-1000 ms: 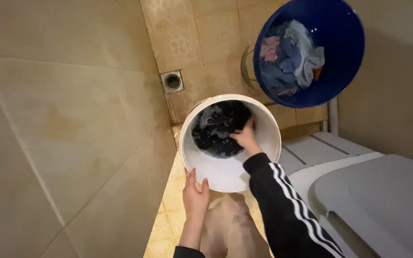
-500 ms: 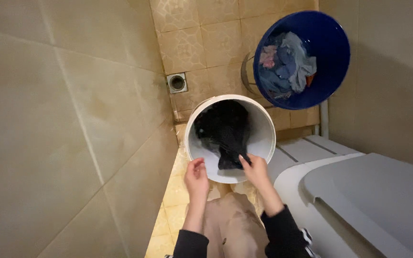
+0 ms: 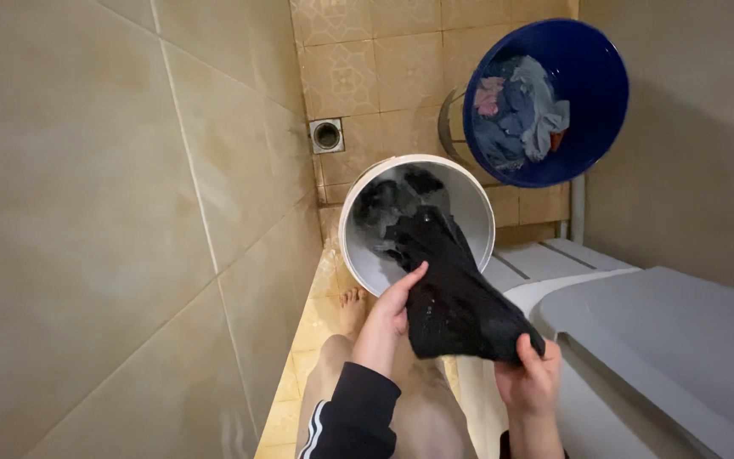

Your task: Washing and rinsing clothes using a twin-tub machine and buckets.

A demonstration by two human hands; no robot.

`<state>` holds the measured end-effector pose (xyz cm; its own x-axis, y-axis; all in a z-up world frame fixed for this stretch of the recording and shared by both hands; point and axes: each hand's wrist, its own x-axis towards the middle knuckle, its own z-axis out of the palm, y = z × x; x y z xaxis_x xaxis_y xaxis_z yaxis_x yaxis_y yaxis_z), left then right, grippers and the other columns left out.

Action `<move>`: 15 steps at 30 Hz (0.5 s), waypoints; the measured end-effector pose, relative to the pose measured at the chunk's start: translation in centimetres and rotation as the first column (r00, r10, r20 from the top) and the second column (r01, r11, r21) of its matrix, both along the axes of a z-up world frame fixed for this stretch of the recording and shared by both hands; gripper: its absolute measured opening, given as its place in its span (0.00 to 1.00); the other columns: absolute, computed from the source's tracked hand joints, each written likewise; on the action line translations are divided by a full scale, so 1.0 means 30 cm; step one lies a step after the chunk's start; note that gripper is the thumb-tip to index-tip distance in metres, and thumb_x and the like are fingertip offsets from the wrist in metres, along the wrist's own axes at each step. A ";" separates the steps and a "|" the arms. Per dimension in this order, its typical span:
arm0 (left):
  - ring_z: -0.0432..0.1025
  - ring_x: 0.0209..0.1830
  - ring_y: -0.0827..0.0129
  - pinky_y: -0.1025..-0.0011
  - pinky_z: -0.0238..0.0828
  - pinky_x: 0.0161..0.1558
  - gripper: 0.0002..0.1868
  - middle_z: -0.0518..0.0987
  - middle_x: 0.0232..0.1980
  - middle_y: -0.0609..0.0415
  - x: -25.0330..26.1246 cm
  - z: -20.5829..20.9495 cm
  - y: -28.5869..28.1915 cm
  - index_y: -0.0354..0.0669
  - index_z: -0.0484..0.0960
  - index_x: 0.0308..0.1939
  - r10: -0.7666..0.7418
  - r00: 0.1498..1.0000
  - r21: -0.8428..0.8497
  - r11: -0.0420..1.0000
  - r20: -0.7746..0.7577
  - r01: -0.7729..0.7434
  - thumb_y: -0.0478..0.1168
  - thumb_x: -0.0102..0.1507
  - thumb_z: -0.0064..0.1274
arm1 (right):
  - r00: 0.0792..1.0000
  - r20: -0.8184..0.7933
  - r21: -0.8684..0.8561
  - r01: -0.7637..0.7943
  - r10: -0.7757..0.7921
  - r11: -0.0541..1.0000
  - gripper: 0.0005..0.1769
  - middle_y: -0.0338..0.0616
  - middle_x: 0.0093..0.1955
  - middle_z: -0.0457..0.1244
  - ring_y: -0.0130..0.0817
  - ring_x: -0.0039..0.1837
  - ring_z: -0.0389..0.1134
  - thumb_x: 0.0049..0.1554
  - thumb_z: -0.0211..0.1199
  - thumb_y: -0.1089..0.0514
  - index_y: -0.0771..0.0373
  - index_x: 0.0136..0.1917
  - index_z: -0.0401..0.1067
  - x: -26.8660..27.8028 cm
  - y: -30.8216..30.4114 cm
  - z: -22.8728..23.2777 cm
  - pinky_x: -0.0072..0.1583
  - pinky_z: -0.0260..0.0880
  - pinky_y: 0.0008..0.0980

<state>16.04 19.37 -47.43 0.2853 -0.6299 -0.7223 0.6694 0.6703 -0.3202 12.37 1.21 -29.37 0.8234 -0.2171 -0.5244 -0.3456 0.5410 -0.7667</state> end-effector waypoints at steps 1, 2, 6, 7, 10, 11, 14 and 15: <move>0.76 0.58 0.55 0.57 0.71 0.63 0.34 0.82 0.60 0.46 0.014 0.032 0.006 0.36 0.75 0.66 -0.005 1.000 0.000 1.000 -0.001 0.005 0.53 0.63 0.62 | 1.000 -0.001 0.000 0.005 -0.005 1.000 0.18 0.55 0.57 0.70 0.46 0.60 0.72 0.60 0.60 0.61 0.81 0.56 0.72 -0.003 -0.012 -0.011 0.64 0.69 0.40; 0.77 0.55 0.53 0.55 0.73 0.60 0.30 0.82 0.56 0.45 0.037 0.060 0.013 0.34 0.76 0.64 -0.017 1.000 0.181 0.983 0.011 0.015 0.45 0.61 0.62 | 1.000 0.020 -0.045 -0.003 0.004 0.999 0.19 0.55 0.58 0.70 0.45 0.60 0.72 0.61 0.60 0.59 0.80 0.57 0.72 -0.001 -0.023 -0.027 0.64 0.71 0.40; 0.77 0.52 0.52 0.55 0.75 0.55 0.26 0.83 0.52 0.42 -0.012 0.003 -0.004 0.30 0.76 0.59 -0.121 0.972 0.789 0.608 0.201 -0.087 0.27 0.56 0.59 | 0.994 -0.111 -0.223 -0.009 -0.016 0.975 0.20 0.54 0.48 0.66 0.37 0.45 0.63 0.73 0.63 0.57 0.83 0.54 0.68 -0.131 -0.204 -0.329 0.48 0.62 0.35; 0.77 0.52 0.52 0.55 0.75 0.55 0.26 0.83 0.52 0.42 -0.001 0.043 0.008 0.30 0.76 0.59 -0.123 0.971 0.790 0.606 0.205 -0.090 0.27 0.56 0.59 | 0.994 -0.107 -0.221 -0.007 -0.017 0.975 0.20 0.54 0.48 0.66 0.37 0.45 0.63 0.73 0.63 0.57 0.83 0.54 0.68 -0.103 -0.204 -0.355 0.48 0.62 0.35; 0.76 0.56 0.52 0.59 0.71 0.58 0.32 0.81 0.55 0.39 -0.002 0.169 0.018 0.33 0.70 0.63 -0.535 0.816 0.976 0.120 0.219 -0.183 0.25 0.54 0.55 | 0.880 -0.471 -0.384 -0.270 0.065 0.883 0.26 0.56 0.46 0.58 0.40 0.43 0.59 0.70 0.64 0.52 0.85 0.57 0.69 -0.023 -0.161 -0.336 0.44 0.59 0.40; 0.76 0.55 0.49 0.59 0.71 0.57 0.32 0.80 0.55 0.37 0.000 0.208 0.014 0.32 0.69 0.65 -0.552 0.802 0.972 0.079 0.229 -0.223 0.26 0.55 0.54 | 0.831 -0.540 -0.490 -0.437 0.131 0.754 0.28 0.53 0.57 0.58 0.42 0.45 0.66 0.62 0.65 0.52 0.75 0.66 0.65 0.027 -0.110 -0.280 0.46 0.68 0.39; 0.77 0.53 0.43 0.58 0.73 0.54 0.30 0.81 0.52 0.34 0.022 0.308 0.012 0.33 0.69 0.66 -0.610 0.766 0.972 0.036 0.205 -0.232 0.27 0.57 0.51 | 0.733 -0.602 -0.604 -0.678 0.317 0.420 0.51 0.55 0.71 0.54 0.45 0.54 0.70 0.47 0.72 0.56 0.63 0.78 0.52 0.112 0.007 -0.164 0.48 0.76 0.39; 0.77 0.51 0.41 0.56 0.75 0.52 0.28 0.82 0.49 0.35 0.030 0.340 0.012 0.35 0.71 0.65 -0.649 0.741 0.979 0.033 0.173 -0.200 0.28 0.59 0.49 | 0.666 -0.597 -0.640 -0.732 0.448 0.236 0.65 0.59 0.75 0.49 0.46 0.60 0.67 0.39 0.78 0.60 0.60 0.82 0.44 0.128 0.039 -0.133 0.48 0.75 0.39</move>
<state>16.94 19.73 -37.24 0.8008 0.3430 -0.4910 0.5668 -0.1690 0.8063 16.21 2.38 -33.35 0.7834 -0.1349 -0.6066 -0.5143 -0.6887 -0.5111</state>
